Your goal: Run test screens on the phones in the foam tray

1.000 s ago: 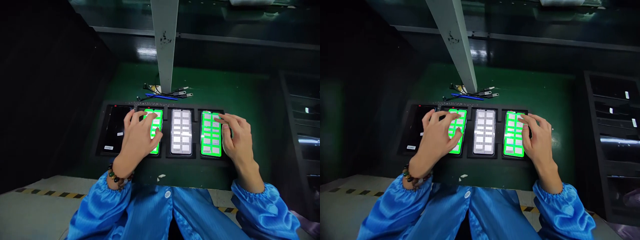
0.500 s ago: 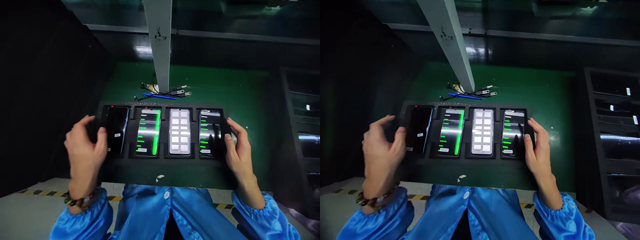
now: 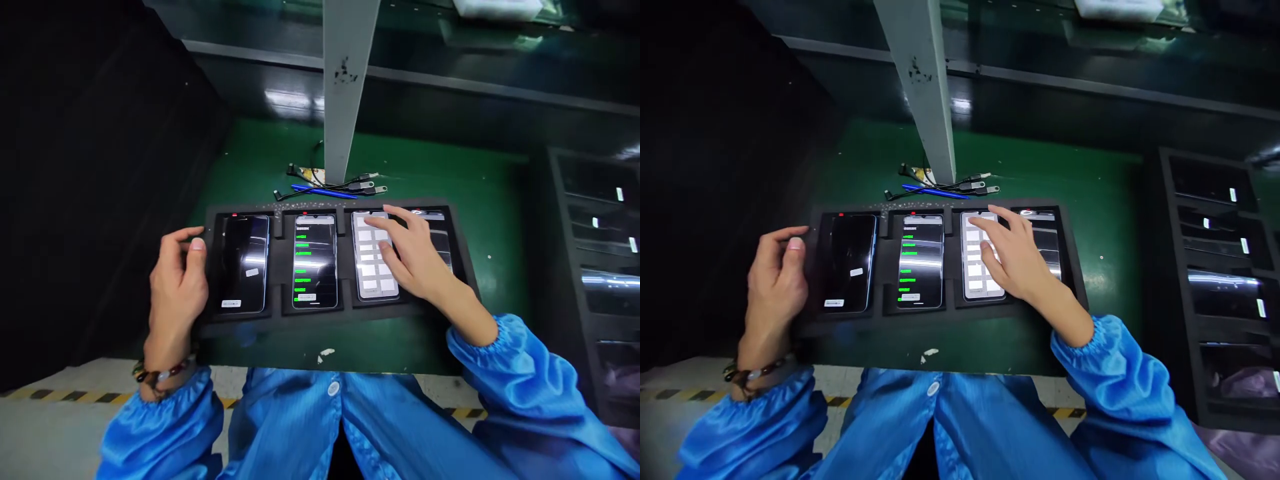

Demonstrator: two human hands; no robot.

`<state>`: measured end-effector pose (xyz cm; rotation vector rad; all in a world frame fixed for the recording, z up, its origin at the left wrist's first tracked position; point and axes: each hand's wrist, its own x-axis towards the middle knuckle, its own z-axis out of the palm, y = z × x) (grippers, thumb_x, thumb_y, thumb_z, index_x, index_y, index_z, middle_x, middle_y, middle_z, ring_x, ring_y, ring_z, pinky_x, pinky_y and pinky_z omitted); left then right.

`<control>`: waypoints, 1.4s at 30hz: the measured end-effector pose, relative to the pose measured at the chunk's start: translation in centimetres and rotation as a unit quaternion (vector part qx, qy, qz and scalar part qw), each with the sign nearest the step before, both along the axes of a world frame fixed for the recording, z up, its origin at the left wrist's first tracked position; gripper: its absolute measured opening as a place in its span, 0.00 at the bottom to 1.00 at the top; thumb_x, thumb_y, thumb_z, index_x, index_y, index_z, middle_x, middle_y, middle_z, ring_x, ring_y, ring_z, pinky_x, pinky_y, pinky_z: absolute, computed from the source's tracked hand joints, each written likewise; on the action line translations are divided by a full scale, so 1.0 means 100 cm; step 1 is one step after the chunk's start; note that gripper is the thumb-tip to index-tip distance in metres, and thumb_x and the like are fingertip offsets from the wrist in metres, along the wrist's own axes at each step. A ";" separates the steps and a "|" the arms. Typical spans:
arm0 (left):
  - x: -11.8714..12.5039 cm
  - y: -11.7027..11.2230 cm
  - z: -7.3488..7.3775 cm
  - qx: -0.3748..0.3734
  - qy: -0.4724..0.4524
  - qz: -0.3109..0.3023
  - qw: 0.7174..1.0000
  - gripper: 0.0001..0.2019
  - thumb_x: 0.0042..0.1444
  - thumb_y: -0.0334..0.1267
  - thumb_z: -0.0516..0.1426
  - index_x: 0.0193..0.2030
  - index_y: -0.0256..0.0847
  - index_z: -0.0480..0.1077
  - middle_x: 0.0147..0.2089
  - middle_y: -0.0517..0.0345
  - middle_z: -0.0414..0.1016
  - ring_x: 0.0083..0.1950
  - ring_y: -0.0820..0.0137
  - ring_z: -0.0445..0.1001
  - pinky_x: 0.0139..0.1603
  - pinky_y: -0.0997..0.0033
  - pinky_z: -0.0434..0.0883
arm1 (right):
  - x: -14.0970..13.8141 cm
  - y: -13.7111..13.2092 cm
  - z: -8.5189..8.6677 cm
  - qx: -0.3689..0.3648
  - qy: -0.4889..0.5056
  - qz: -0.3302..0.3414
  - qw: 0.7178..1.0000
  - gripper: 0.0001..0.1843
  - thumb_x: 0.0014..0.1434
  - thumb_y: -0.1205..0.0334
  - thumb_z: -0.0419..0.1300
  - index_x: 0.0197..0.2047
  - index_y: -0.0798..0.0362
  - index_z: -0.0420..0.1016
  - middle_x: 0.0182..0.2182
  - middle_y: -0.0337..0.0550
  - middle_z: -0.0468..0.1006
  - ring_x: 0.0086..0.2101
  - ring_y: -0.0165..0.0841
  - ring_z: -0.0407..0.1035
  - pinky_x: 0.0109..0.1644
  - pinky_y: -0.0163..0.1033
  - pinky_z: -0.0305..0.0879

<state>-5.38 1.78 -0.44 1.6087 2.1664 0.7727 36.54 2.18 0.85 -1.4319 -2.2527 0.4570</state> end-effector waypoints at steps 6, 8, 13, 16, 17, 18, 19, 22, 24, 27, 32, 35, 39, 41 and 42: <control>0.002 -0.001 0.000 0.002 -0.012 0.002 1.000 0.22 0.79 0.47 0.52 0.71 0.42 0.74 0.50 0.52 0.79 0.48 0.64 0.75 0.51 0.65 0.68 | -0.018 0.024 -0.009 -0.013 -0.039 0.016 0.999 0.27 0.79 0.59 0.47 0.75 0.49 0.70 0.70 0.57 0.78 0.77 0.56 0.58 0.75 0.71 0.57; 0.002 -0.001 0.001 0.004 -0.013 0.002 1.000 0.22 0.79 0.48 0.52 0.71 0.42 0.74 0.51 0.51 0.80 0.48 0.64 0.76 0.52 0.65 0.68 | -0.016 0.020 -0.008 -0.007 -0.050 0.024 0.998 0.27 0.79 0.59 0.48 0.75 0.47 0.70 0.68 0.55 0.79 0.75 0.56 0.60 0.74 0.70 0.58; 0.001 0.000 -0.002 0.006 -0.007 0.003 1.000 0.23 0.78 0.49 0.52 0.71 0.43 0.74 0.50 0.51 0.81 0.49 0.64 0.77 0.54 0.63 0.70 | -0.011 -0.012 -0.003 0.026 -0.072 0.063 0.995 0.28 0.78 0.62 0.50 0.77 0.46 0.69 0.62 0.53 0.83 0.73 0.55 0.65 0.70 0.65 0.61; 0.000 0.000 -0.004 0.011 -0.004 0.003 1.000 0.24 0.77 0.51 0.52 0.71 0.44 0.74 0.50 0.51 0.81 0.47 0.63 0.76 0.51 0.63 0.69 | -0.008 -0.036 0.001 0.043 -0.077 0.097 0.991 0.31 0.75 0.67 0.53 0.78 0.45 0.67 0.58 0.49 0.86 0.71 0.52 0.68 0.69 0.61 0.62; 0.000 0.000 -0.005 0.014 -0.003 0.002 1.000 0.24 0.77 0.52 0.52 0.71 0.45 0.74 0.50 0.51 0.81 0.47 0.63 0.76 0.51 0.62 0.69 | -0.006 -0.043 0.002 0.046 -0.077 0.109 0.990 0.33 0.74 0.68 0.54 0.79 0.45 0.66 0.57 0.48 0.87 0.70 0.52 0.68 0.69 0.61 0.62; 0.000 0.000 -0.005 0.017 -0.002 0.001 1.000 0.25 0.76 0.52 0.52 0.71 0.45 0.74 0.51 0.51 0.81 0.47 0.63 0.77 0.51 0.62 0.69 | -0.005 -0.050 0.003 0.049 -0.077 0.121 0.988 0.35 0.73 0.69 0.55 0.80 0.46 0.64 0.57 0.47 0.88 0.70 0.52 0.69 0.70 0.61 0.62; 0.001 -0.001 -0.005 0.020 -0.001 0.000 1.000 0.24 0.76 0.52 0.52 0.70 0.45 0.74 0.51 0.51 0.81 0.47 0.62 0.77 0.51 0.62 0.69 | -0.003 -0.056 0.004 0.051 -0.076 0.131 0.987 0.37 0.72 0.70 0.55 0.82 0.46 0.63 0.56 0.46 0.88 0.69 0.51 0.70 0.70 0.61 0.62; 0.001 -0.001 -0.005 0.024 0.003 0.000 1.000 0.24 0.76 0.51 0.52 0.70 0.45 0.75 0.51 0.51 0.81 0.48 0.61 0.77 0.51 0.62 0.69 | 0.001 -0.070 0.004 0.058 -0.069 0.149 0.985 0.42 0.70 0.71 0.56 0.84 0.47 0.58 0.56 0.44 0.90 0.67 0.51 0.72 0.70 0.61 0.63; 0.002 0.000 -0.005 0.026 0.006 0.001 1.000 0.24 0.76 0.51 0.52 0.70 0.45 0.75 0.50 0.51 0.80 0.48 0.61 0.77 0.50 0.63 0.69 | 0.002 -0.077 0.002 0.063 -0.062 0.154 0.984 0.43 0.70 0.71 0.55 0.85 0.47 0.56 0.55 0.43 0.90 0.66 0.50 0.73 0.69 0.60 0.65; 0.002 0.000 -0.004 0.021 0.012 0.004 1.000 0.24 0.76 0.50 0.52 0.71 0.45 0.74 0.48 0.52 0.79 0.46 0.63 0.76 0.48 0.64 0.67 | 0.002 -0.085 -0.001 0.065 -0.053 0.156 0.984 0.43 0.70 0.71 0.54 0.86 0.48 0.56 0.52 0.42 0.91 0.67 0.48 0.73 0.69 0.59 0.65; 0.003 0.001 0.000 -0.003 0.018 0.016 1.000 0.24 0.76 0.50 0.53 0.72 0.46 0.74 0.49 0.54 0.79 0.45 0.64 0.74 0.47 0.64 0.66 | 0.007 -0.093 0.000 0.052 -0.061 0.129 0.988 0.46 0.69 0.70 0.55 0.87 0.43 0.51 0.54 0.42 0.91 0.67 0.49 0.75 0.69 0.62 0.68; 0.004 0.001 0.002 -0.011 0.022 0.020 0.999 0.24 0.76 0.51 0.52 0.72 0.46 0.74 0.50 0.53 0.79 0.47 0.62 0.75 0.49 0.62 0.67 | 0.018 -0.099 0.003 0.046 -0.061 0.094 0.993 0.45 0.69 0.69 0.55 0.86 0.41 0.54 0.53 0.43 0.90 0.65 0.51 0.77 0.67 0.63 0.69; 0.005 -0.001 0.002 -0.010 0.031 0.013 0.999 0.26 0.77 0.53 0.51 0.73 0.47 0.73 0.48 0.53 0.76 0.47 0.60 0.74 0.52 0.59 0.70 | 0.032 -0.109 0.004 0.044 -0.066 0.050 0.996 0.40 0.70 0.66 0.56 0.83 0.41 0.62 0.53 0.44 0.90 0.64 0.52 0.77 0.65 0.63 0.69; 0.006 -0.001 0.004 -0.012 0.038 0.013 0.999 0.26 0.77 0.52 0.50 0.73 0.47 0.73 0.45 0.54 0.74 0.44 0.61 0.73 0.51 0.58 0.69 | 0.036 -0.113 0.004 0.047 -0.072 0.034 0.996 0.37 0.71 0.66 0.56 0.81 0.42 0.65 0.55 0.45 0.89 0.65 0.52 0.76 0.64 0.63 0.69; 0.006 -0.001 0.004 -0.014 0.040 0.014 0.999 0.26 0.76 0.52 0.50 0.73 0.47 0.73 0.44 0.55 0.73 0.43 0.61 0.72 0.50 0.58 0.69 | 0.037 -0.114 0.003 0.049 -0.074 0.025 0.996 0.36 0.72 0.65 0.56 0.80 0.42 0.66 0.56 0.46 0.89 0.65 0.52 0.76 0.64 0.63 0.69</control>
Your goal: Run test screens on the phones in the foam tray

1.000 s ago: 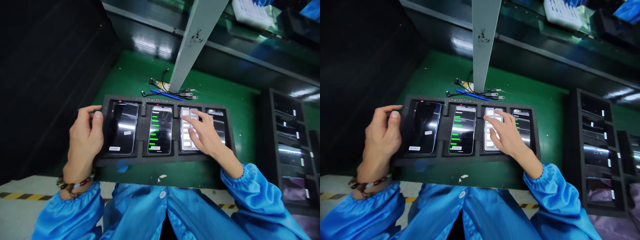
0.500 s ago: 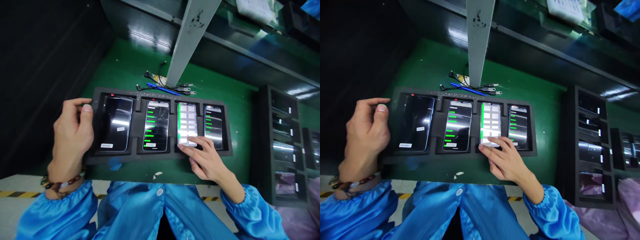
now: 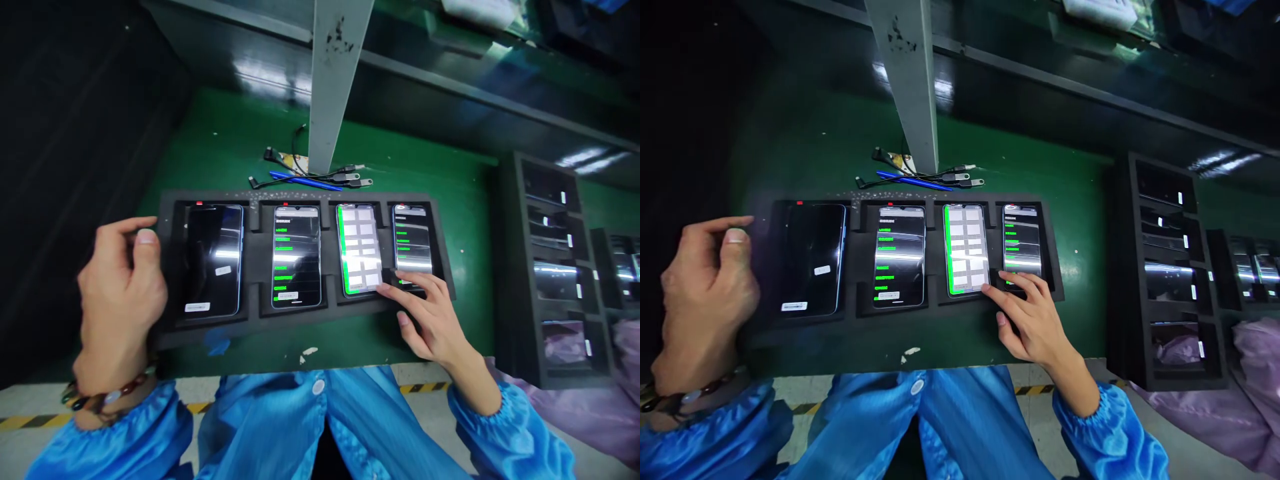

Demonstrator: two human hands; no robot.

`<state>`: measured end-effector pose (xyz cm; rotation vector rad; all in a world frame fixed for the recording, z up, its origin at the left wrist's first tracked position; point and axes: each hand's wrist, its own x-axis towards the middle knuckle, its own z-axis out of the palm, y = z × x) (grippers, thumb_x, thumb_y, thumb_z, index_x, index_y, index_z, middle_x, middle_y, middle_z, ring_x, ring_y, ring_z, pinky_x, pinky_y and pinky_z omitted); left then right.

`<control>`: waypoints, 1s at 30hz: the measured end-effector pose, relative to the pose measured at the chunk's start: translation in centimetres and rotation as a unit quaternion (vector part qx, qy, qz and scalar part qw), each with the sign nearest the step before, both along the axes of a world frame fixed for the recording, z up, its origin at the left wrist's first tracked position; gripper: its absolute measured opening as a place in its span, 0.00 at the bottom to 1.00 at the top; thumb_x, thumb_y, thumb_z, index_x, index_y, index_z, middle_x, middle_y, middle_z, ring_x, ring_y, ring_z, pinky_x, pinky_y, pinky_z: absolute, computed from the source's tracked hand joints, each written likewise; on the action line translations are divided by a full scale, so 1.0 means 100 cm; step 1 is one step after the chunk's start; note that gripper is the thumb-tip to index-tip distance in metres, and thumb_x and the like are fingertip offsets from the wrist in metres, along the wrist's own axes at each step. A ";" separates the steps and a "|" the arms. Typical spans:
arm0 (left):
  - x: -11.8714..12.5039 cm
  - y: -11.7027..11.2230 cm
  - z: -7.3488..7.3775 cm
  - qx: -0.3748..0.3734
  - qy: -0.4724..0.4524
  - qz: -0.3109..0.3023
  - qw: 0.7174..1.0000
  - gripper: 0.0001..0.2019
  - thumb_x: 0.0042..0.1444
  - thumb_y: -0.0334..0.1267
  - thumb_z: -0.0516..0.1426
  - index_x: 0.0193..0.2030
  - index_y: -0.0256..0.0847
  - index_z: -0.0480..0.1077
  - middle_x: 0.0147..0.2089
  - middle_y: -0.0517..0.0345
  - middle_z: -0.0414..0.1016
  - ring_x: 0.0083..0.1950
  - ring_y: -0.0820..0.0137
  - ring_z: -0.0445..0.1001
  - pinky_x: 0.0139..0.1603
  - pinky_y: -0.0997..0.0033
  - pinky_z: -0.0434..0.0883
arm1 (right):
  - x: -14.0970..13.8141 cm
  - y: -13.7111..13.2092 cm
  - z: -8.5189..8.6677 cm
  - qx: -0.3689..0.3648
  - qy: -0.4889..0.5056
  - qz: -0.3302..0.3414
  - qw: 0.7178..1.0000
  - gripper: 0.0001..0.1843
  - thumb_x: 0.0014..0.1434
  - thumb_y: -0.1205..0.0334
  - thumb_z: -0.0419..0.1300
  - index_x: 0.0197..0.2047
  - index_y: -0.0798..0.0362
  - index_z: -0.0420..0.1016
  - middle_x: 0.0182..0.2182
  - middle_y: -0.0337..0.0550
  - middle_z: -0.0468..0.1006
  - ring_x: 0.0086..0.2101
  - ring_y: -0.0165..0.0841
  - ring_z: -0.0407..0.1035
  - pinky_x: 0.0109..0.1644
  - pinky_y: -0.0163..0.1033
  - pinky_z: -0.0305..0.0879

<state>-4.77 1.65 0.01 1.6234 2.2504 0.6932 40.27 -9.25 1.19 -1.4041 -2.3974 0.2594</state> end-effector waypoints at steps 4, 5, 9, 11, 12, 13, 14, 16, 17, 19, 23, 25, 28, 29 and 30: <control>0.002 0.000 0.003 -0.023 0.004 0.015 1.000 0.26 0.76 0.53 0.51 0.73 0.49 0.74 0.42 0.56 0.71 0.41 0.61 0.70 0.50 0.57 0.70 | -0.001 -0.001 0.000 0.007 0.002 -0.024 1.000 0.33 0.72 0.65 0.55 0.78 0.43 0.68 0.56 0.47 0.88 0.65 0.52 0.74 0.64 0.62 0.67; 0.002 0.000 0.003 -0.027 0.005 0.017 0.999 0.26 0.75 0.53 0.51 0.73 0.50 0.73 0.41 0.57 0.70 0.40 0.61 0.69 0.50 0.56 0.70 | -0.002 0.001 0.000 0.008 0.001 -0.028 1.000 0.33 0.73 0.65 0.55 0.78 0.44 0.67 0.56 0.48 0.88 0.65 0.52 0.74 0.64 0.62 0.67; 0.000 0.001 0.003 -0.025 0.005 0.015 1.000 0.27 0.75 0.54 0.51 0.74 0.51 0.73 0.42 0.55 0.71 0.40 0.60 0.70 0.54 0.51 0.73 | -0.007 0.009 0.001 -0.013 -0.009 -0.045 0.999 0.34 0.74 0.65 0.55 0.80 0.43 0.64 0.53 0.46 0.89 0.67 0.54 0.72 0.65 0.63 0.65; 0.000 0.000 0.002 -0.026 0.007 0.013 1.000 0.27 0.74 0.55 0.51 0.74 0.51 0.73 0.43 0.55 0.72 0.42 0.58 0.71 0.56 0.49 0.74 | -0.010 0.016 0.002 -0.030 -0.016 -0.057 0.998 0.35 0.74 0.64 0.55 0.82 0.42 0.62 0.52 0.46 0.89 0.68 0.55 0.70 0.66 0.64 0.65; 0.000 0.000 0.002 -0.027 0.007 0.014 1.000 0.27 0.74 0.55 0.51 0.74 0.52 0.73 0.44 0.54 0.72 0.42 0.57 0.71 0.56 0.48 0.74 | -0.011 0.020 0.002 -0.037 -0.018 -0.062 0.997 0.35 0.74 0.63 0.55 0.82 0.42 0.62 0.53 0.47 0.89 0.69 0.56 0.70 0.66 0.65 0.65; 0.000 0.000 0.002 -0.029 0.006 0.015 0.999 0.28 0.74 0.55 0.51 0.74 0.52 0.73 0.44 0.54 0.72 0.43 0.57 0.72 0.57 0.47 0.74 | -0.012 0.025 0.003 -0.043 -0.019 -0.064 0.997 0.35 0.75 0.62 0.55 0.82 0.42 0.61 0.54 0.47 0.88 0.69 0.56 0.69 0.66 0.65 0.65; 0.000 0.000 0.003 -0.033 0.004 0.018 0.999 0.28 0.74 0.55 0.50 0.74 0.52 0.73 0.45 0.53 0.73 0.44 0.55 0.73 0.57 0.46 0.75 | -0.013 0.030 0.003 -0.048 -0.021 -0.064 0.997 0.35 0.75 0.62 0.55 0.82 0.42 0.61 0.57 0.47 0.88 0.70 0.56 0.67 0.67 0.65 0.65; 0.001 0.000 0.004 -0.041 -0.002 0.026 0.999 0.28 0.74 0.55 0.51 0.74 0.52 0.73 0.47 0.52 0.75 0.48 0.53 0.75 0.58 0.44 0.75 | -0.016 0.041 0.004 -0.056 -0.027 -0.060 0.996 0.35 0.76 0.61 0.55 0.82 0.43 0.59 0.62 0.47 0.85 0.72 0.57 0.65 0.69 0.65 0.65; 0.002 0.000 0.005 -0.042 -0.005 0.028 0.999 0.28 0.74 0.55 0.51 0.74 0.52 0.72 0.49 0.51 0.76 0.50 0.52 0.76 0.58 0.44 0.75 | -0.016 0.046 0.005 -0.059 -0.032 -0.058 0.996 0.35 0.76 0.61 0.55 0.83 0.43 0.58 0.65 0.47 0.84 0.73 0.57 0.64 0.70 0.65 0.64; 0.002 0.000 0.005 -0.043 -0.006 0.028 0.999 0.28 0.74 0.56 0.51 0.75 0.54 0.72 0.48 0.52 0.75 0.49 0.52 0.76 0.58 0.43 0.75 | -0.018 0.057 0.005 -0.062 -0.044 -0.060 0.995 0.36 0.76 0.61 0.55 0.83 0.43 0.56 0.68 0.48 0.81 0.73 0.58 0.62 0.71 0.67 0.63; -0.001 -0.001 0.004 -0.049 -0.005 0.026 0.998 0.28 0.75 0.59 0.50 0.76 0.56 0.71 0.42 0.55 0.72 0.42 0.54 0.73 0.57 0.42 0.75 | -0.021 0.079 0.006 -0.067 -0.054 -0.058 0.995 0.35 0.75 0.63 0.53 0.82 0.45 0.57 0.70 0.48 0.79 0.75 0.57 0.60 0.73 0.67 0.62; -0.002 -0.002 0.003 -0.050 -0.007 0.028 0.998 0.29 0.75 0.60 0.49 0.76 0.57 0.71 0.42 0.55 0.71 0.43 0.53 0.73 0.57 0.42 0.75 | -0.022 0.089 0.006 -0.069 -0.055 -0.055 0.995 0.35 0.75 0.64 0.53 0.82 0.46 0.57 0.73 0.48 0.76 0.75 0.56 0.59 0.74 0.66 0.62; -0.003 -0.003 0.001 -0.052 -0.008 0.030 0.998 0.29 0.76 0.60 0.48 0.76 0.57 0.70 0.44 0.54 0.73 0.45 0.53 0.75 0.58 0.43 0.75 | -0.023 0.103 0.006 -0.071 -0.055 -0.059 0.994 0.34 0.75 0.65 0.51 0.81 0.47 0.58 0.75 0.48 0.74 0.75 0.57 0.58 0.75 0.67 0.61; -0.004 -0.003 0.000 -0.050 -0.009 0.029 0.998 0.29 0.76 0.60 0.48 0.76 0.57 0.70 0.46 0.54 0.73 0.46 0.52 0.75 0.58 0.43 0.75 | -0.023 0.107 0.006 -0.071 -0.055 -0.060 0.994 0.34 0.75 0.65 0.51 0.81 0.47 0.57 0.75 0.48 0.74 0.75 0.57 0.58 0.75 0.68 0.61; -0.004 -0.002 -0.001 -0.047 -0.010 0.026 0.998 0.29 0.76 0.59 0.48 0.76 0.57 0.71 0.46 0.53 0.74 0.46 0.52 0.76 0.58 0.43 0.75 | -0.023 0.110 0.006 -0.070 -0.054 -0.061 0.994 0.34 0.75 0.65 0.51 0.81 0.47 0.57 0.75 0.49 0.74 0.75 0.57 0.58 0.76 0.69 0.60</control>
